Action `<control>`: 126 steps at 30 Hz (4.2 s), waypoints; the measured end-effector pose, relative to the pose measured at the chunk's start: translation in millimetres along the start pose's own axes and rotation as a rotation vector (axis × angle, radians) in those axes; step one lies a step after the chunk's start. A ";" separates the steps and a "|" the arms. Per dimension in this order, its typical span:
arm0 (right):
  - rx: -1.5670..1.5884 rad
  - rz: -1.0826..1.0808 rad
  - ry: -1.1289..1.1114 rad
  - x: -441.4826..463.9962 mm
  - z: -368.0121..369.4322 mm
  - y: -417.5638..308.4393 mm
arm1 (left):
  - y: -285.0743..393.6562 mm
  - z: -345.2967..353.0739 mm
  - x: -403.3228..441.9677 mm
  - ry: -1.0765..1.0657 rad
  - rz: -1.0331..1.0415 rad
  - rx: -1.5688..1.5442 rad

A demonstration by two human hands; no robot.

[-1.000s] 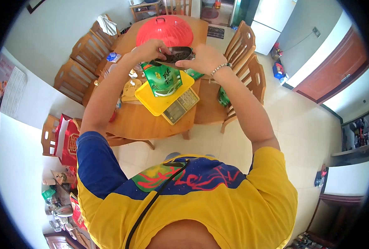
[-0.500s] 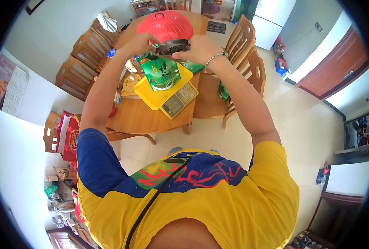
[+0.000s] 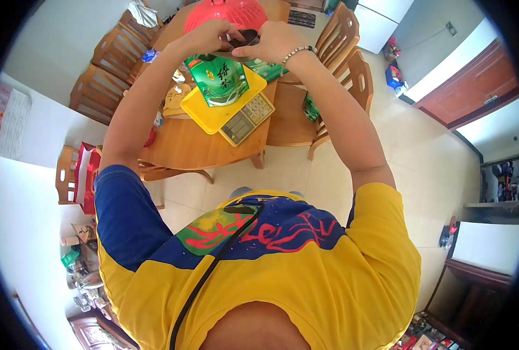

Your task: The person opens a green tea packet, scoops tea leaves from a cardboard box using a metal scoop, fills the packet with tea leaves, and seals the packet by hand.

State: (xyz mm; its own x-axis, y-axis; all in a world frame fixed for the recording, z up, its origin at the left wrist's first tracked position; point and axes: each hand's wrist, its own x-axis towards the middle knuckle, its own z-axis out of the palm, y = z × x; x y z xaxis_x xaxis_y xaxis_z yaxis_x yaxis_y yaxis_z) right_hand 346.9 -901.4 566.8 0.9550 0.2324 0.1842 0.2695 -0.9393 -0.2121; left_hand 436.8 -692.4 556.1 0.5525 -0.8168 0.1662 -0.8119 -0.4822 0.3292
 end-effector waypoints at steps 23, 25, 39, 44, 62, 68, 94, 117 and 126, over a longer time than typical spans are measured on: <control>0.105 0.021 -0.030 8.2 -0.2 7.9 | -29.6 -9.4 -10.9 0.035 -0.077 -0.001; 0.103 0.033 -0.044 8.4 -2.6 6.2 | -30.2 -12.1 -12.7 0.019 -0.145 -0.019; 0.127 0.049 -0.039 3.7 -9.3 2.4 | -53.3 -13.0 -15.5 0.023 -0.217 -0.082; 0.151 0.033 -0.017 5.6 -3.7 7.8 | -59.0 -11.4 -15.5 -0.001 -0.237 0.059; 0.064 -0.009 -0.021 6.6 -6.9 -3.6 | 10.2 -7.0 7.7 -0.023 -0.038 -0.003; 0.038 -0.030 0.003 6.6 -7.3 -3.3 | -7.8 -0.3 11.3 -0.014 -0.022 -0.014; 0.050 -0.009 0.035 13.7 7.7 4.8 | -56.0 -9.2 -15.9 0.038 -0.135 0.017; 0.060 0.003 -0.050 9.5 -1.4 0.3 | 2.0 -13.8 0.7 -0.003 -0.055 -0.134; 0.026 0.021 0.004 5.6 -8.4 -3.7 | -2.4 -5.0 5.4 -0.082 -0.030 -0.151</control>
State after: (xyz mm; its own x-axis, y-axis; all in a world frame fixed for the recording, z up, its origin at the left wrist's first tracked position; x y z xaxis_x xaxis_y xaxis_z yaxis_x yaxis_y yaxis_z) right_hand 350.2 -898.7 576.7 0.9601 0.2116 0.1830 0.2525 -0.9371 -0.2410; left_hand 442.7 -694.0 560.8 0.5540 -0.8287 0.0793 -0.7540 -0.4592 0.4698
